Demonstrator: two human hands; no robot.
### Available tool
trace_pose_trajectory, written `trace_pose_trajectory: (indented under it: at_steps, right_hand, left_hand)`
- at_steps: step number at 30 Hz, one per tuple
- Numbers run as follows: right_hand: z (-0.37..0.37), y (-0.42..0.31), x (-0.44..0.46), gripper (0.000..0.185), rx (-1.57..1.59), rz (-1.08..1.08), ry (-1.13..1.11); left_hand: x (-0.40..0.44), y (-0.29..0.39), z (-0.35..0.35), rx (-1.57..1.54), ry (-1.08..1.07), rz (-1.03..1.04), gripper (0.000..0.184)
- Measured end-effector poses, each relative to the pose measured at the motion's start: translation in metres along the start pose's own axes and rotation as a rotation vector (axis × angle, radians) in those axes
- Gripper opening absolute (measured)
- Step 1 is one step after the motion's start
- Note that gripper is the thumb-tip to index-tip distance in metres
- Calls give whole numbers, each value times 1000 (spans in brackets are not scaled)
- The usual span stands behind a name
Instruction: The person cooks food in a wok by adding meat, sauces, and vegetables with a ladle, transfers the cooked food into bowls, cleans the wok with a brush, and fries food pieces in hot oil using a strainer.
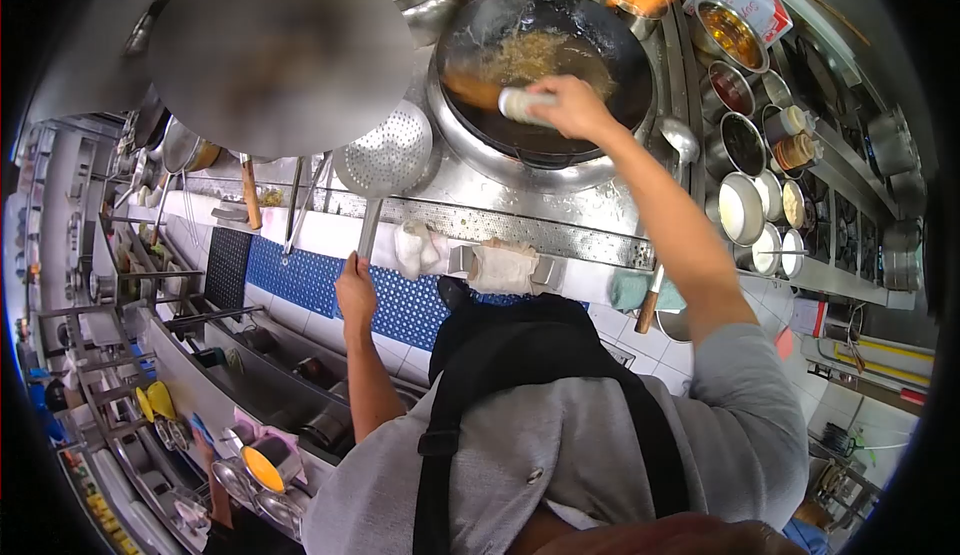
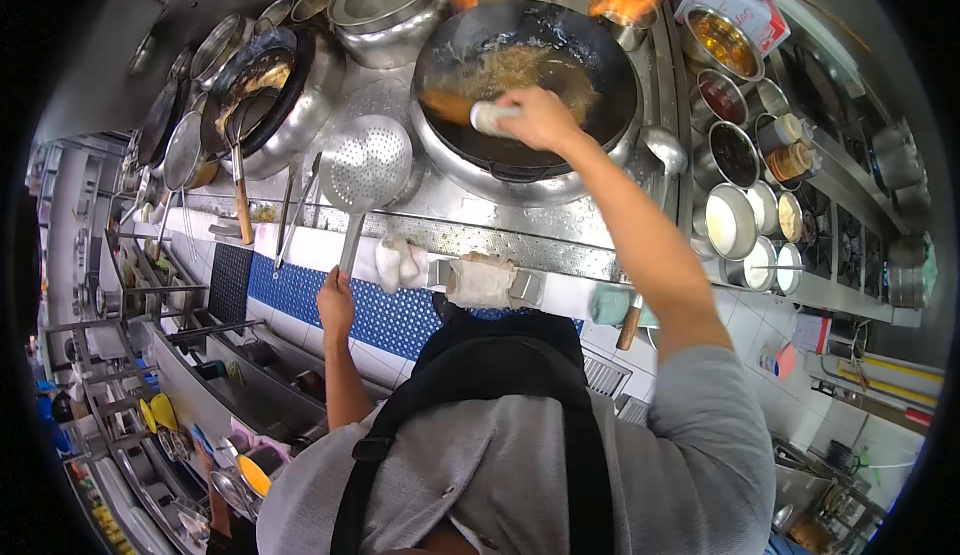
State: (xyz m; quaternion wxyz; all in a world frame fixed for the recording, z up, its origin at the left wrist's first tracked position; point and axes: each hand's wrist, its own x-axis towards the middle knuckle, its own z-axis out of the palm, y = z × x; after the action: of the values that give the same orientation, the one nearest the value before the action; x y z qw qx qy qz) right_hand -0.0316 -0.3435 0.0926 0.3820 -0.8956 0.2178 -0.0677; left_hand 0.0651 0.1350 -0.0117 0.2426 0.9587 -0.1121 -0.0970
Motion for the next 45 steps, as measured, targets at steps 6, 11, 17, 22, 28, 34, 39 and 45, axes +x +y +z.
trace_pose_trajectory:
  at_steps: [6, 11, 17, 22, 28, 34, 39, 45]
  right_hand:
    - [-114, 25, -54, 34, -579, 46, -99]
    - [-66, 55, 80, 45, -538, 142, 166]
    - [-20, 25, 32, 29, -478, -103, 83]
    - [-49, 39, 53, 33, -516, 103, 128]
    - [22, 3, 55, 30, -451, 80, 170]
    - [-11, 6, 63, 33, -490, 18, 93]
    - [3, 8, 70, 36, 81, 277, 79]
    - [-69, 4, -61, 37, -319, -104, -159]
  left_hand:
    - [-16, -16, -2, 191, 158, 7, 46]
    - [1, 102, 3, -227, 253, 353, 42]
    - [-6, 271, 78, -507, 67, 901, 21]
    - [1, 304, 124, -38, -149, 970, 27]
    - [1, 302, 137, 9, -95, 985, 29]
    - [3, 300, 139, -37, -48, 988, 26]
    - [2, 300, 141, -99, 24, 1014, 25]
    - [-1, 301, 137, -71, 29, 988, 27]
